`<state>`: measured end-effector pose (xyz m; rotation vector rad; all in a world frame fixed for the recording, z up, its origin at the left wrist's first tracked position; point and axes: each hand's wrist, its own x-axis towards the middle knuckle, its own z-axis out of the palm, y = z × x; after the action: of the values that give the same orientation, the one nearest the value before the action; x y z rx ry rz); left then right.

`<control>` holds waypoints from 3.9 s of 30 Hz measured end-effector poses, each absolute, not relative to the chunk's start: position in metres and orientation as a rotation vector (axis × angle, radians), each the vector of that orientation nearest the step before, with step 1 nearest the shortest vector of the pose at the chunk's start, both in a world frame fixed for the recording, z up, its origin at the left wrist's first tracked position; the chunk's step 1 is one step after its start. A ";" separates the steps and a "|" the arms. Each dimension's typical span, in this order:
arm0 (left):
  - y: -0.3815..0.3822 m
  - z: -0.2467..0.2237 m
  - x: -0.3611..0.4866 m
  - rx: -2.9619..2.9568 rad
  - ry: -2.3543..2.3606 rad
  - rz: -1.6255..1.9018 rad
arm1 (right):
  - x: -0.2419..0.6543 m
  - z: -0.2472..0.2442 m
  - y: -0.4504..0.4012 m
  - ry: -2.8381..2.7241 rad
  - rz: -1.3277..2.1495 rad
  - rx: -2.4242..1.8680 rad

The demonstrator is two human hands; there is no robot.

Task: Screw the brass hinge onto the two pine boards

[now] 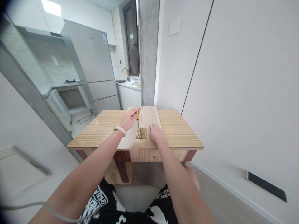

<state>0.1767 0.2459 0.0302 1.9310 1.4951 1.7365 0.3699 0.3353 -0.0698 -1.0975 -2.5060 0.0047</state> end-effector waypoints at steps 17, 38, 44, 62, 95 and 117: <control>0.252 0.027 0.176 1.937 1.502 1.690 | 0.369 -0.069 0.336 -2.500 0.004 -1.083; 0.248 0.027 0.177 2.008 1.564 1.731 | 0.370 -0.073 0.338 -2.496 -0.014 -1.073; 0.249 0.028 0.176 1.930 1.619 1.714 | 0.370 -0.073 0.338 -2.496 -0.026 -1.064; 0.242 0.029 0.178 1.882 1.665 1.775 | 0.370 -0.068 0.334 -2.507 0.025 -1.118; 0.245 0.031 0.177 1.944 1.595 1.742 | 0.369 -0.069 0.335 -2.510 0.002 -1.095; 0.249 0.024 0.171 1.963 1.521 1.762 | 0.369 -0.069 0.336 -2.509 0.010 -1.104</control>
<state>0.1714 0.2491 0.0242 1.9633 1.5214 1.7617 0.3692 0.3356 -0.0692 -1.1038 -2.5094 0.0100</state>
